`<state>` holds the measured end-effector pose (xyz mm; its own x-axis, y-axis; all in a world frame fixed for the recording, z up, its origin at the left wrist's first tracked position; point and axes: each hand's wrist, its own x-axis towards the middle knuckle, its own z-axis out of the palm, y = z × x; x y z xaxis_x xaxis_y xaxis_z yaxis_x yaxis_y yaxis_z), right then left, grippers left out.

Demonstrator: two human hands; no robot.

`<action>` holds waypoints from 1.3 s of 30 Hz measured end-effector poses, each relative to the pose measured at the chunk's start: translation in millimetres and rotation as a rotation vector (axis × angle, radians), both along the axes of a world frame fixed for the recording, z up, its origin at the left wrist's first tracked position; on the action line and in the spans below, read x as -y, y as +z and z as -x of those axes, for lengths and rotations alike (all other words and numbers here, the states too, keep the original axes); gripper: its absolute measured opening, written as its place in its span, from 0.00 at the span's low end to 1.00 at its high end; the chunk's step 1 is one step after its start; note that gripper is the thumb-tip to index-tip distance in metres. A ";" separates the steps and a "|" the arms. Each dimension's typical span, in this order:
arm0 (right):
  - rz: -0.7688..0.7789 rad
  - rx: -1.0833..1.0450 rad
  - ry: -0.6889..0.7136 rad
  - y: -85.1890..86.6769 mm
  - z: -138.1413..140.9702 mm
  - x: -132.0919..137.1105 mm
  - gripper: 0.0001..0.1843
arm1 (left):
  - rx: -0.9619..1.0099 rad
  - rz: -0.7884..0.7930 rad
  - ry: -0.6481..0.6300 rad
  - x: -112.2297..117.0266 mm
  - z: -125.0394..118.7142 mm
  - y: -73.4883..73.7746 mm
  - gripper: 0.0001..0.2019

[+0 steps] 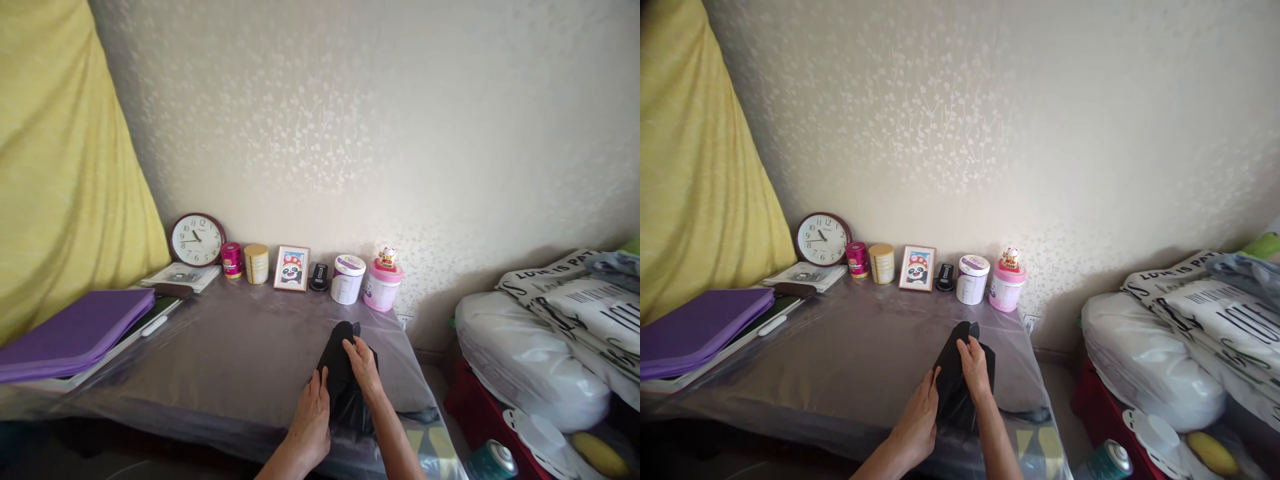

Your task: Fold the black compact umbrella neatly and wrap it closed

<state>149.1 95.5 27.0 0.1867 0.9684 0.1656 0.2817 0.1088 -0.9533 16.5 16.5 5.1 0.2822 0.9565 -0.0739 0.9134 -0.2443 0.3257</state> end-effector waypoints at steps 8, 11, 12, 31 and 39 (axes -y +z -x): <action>0.011 -0.023 0.043 -18.5 17.2 -20.0 0.26 | 0.021 -0.022 -0.009 -1.3 0.8 -8.7 0.37; 0.029 0.025 0.034 -24.9 18.7 -23.0 0.28 | 0.036 -0.068 -0.009 -0.8 1.5 -7.2 0.37; 0.035 0.057 0.032 -26.6 18.8 -23.8 0.28 | 0.042 -0.080 -0.010 -0.5 1.9 -6.4 0.37; 0.095 0.184 0.381 -6.8 25.0 -16.6 0.17 | 0.189 -0.354 -0.015 14.2 12.0 23.0 0.13; -0.013 0.358 0.446 -0.6 25.5 -7.0 0.14 | 0.159 -0.447 -0.057 -4.4 -0.4 3.5 0.21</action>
